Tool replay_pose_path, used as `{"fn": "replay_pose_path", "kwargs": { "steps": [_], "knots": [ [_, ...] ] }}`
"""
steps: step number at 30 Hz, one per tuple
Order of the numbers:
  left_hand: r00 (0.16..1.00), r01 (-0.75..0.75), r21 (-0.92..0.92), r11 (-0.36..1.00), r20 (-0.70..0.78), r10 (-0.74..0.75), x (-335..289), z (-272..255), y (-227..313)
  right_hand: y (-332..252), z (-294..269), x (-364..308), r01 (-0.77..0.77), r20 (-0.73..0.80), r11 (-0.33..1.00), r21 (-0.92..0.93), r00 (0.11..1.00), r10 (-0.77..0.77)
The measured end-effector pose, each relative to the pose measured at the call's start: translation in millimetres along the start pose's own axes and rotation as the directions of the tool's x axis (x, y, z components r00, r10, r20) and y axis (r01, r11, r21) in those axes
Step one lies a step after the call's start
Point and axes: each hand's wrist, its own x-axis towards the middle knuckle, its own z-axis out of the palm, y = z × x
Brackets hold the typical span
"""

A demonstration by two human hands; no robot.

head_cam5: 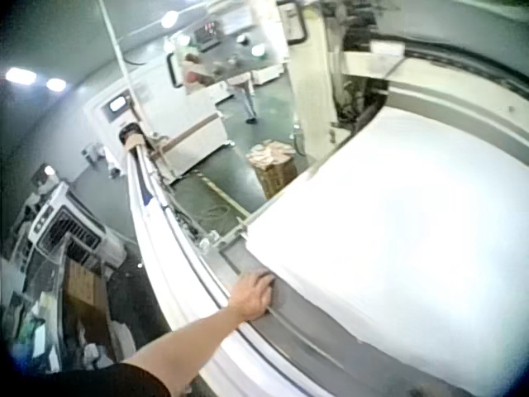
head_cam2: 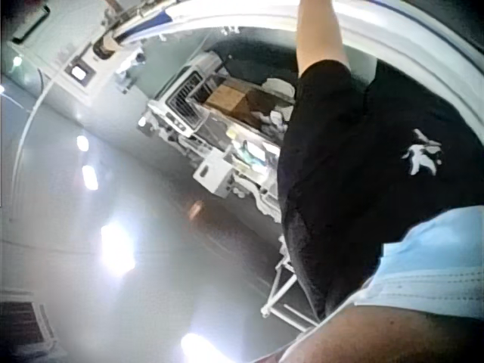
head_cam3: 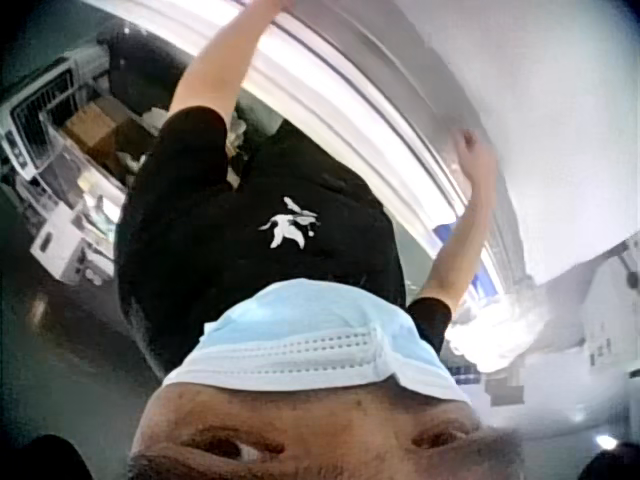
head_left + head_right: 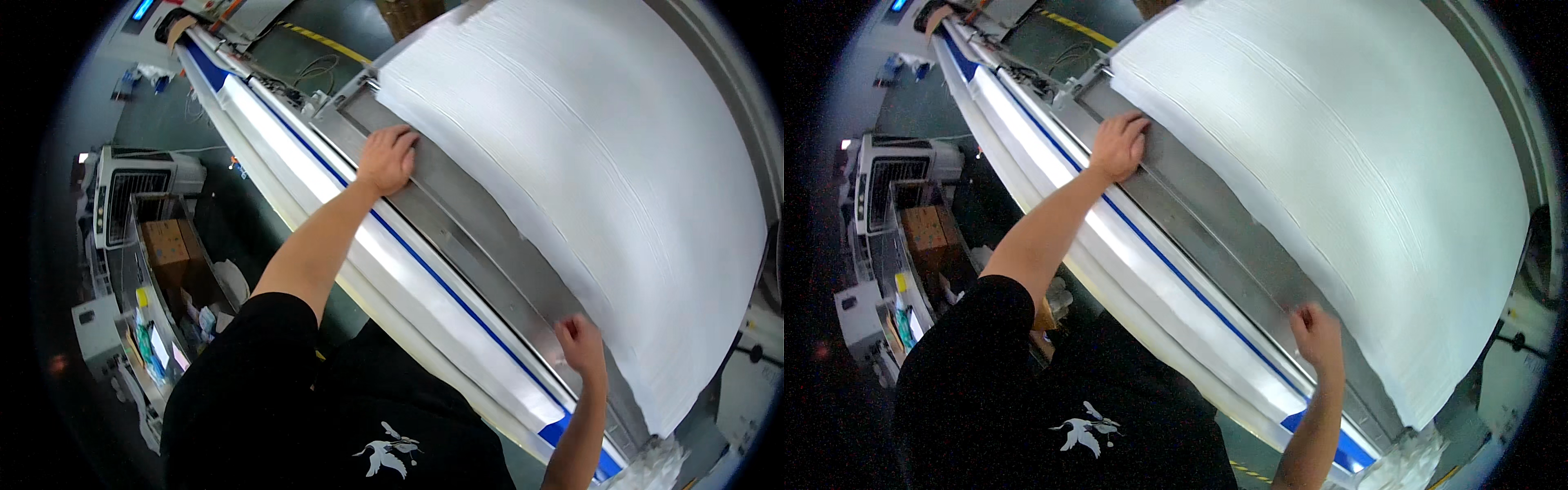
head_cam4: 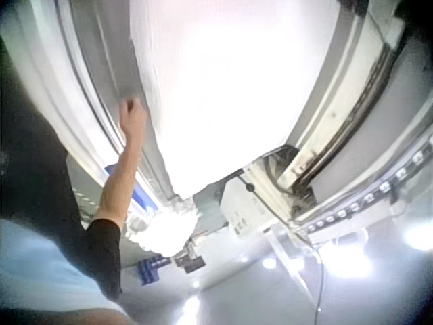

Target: The person repeatedly folds a large white sheet of material on a metal table. They align the edges, fold the sheet in half, and then unfold it to repeat the process. The person also gathers the folded material into a bundle.

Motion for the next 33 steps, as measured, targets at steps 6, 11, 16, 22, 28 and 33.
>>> {"fn": "replay_pose_path", "kwargs": {
  "steps": [6, 11, 16, 22, 28, 33],
  "knots": [
    [0.999, 0.011, -0.101, 0.995, -0.051, -0.016, -5, 1, -9, -200, 24, 174, 0.402, -0.118, 0.916, -0.004, 0.909, -0.399],
    [1.000, 0.008, -0.125, 0.992, -0.020, -0.011, 0, 11, -13, -287, 44, 283, 0.538, -0.193, 0.843, -0.012, 0.826, -0.530],
    [0.998, 0.042, -0.120, 0.992, 0.056, -0.036, 0, 7, -18, -320, 54, 328, 0.492, -0.208, 0.864, -0.109, 0.838, -0.504],
    [0.989, 0.091, -0.195, 0.977, 0.133, -0.066, 1, 4, -22, -319, 62, 339, 0.416, -0.280, 0.891, -0.184, 0.846, -0.453],
    [0.988, 0.090, -0.126, 0.988, -0.116, -0.105, 41, -2, -56, -309, 65, 343, 0.447, -0.381, 0.867, -0.220, 0.779, -0.499],
    [0.986, -0.013, 0.039, 0.999, -0.164, 0.019, 77, 5, -77, -310, 62, 346, 0.433, -0.371, 0.877, -0.206, 0.795, -0.480]
  ]
}}
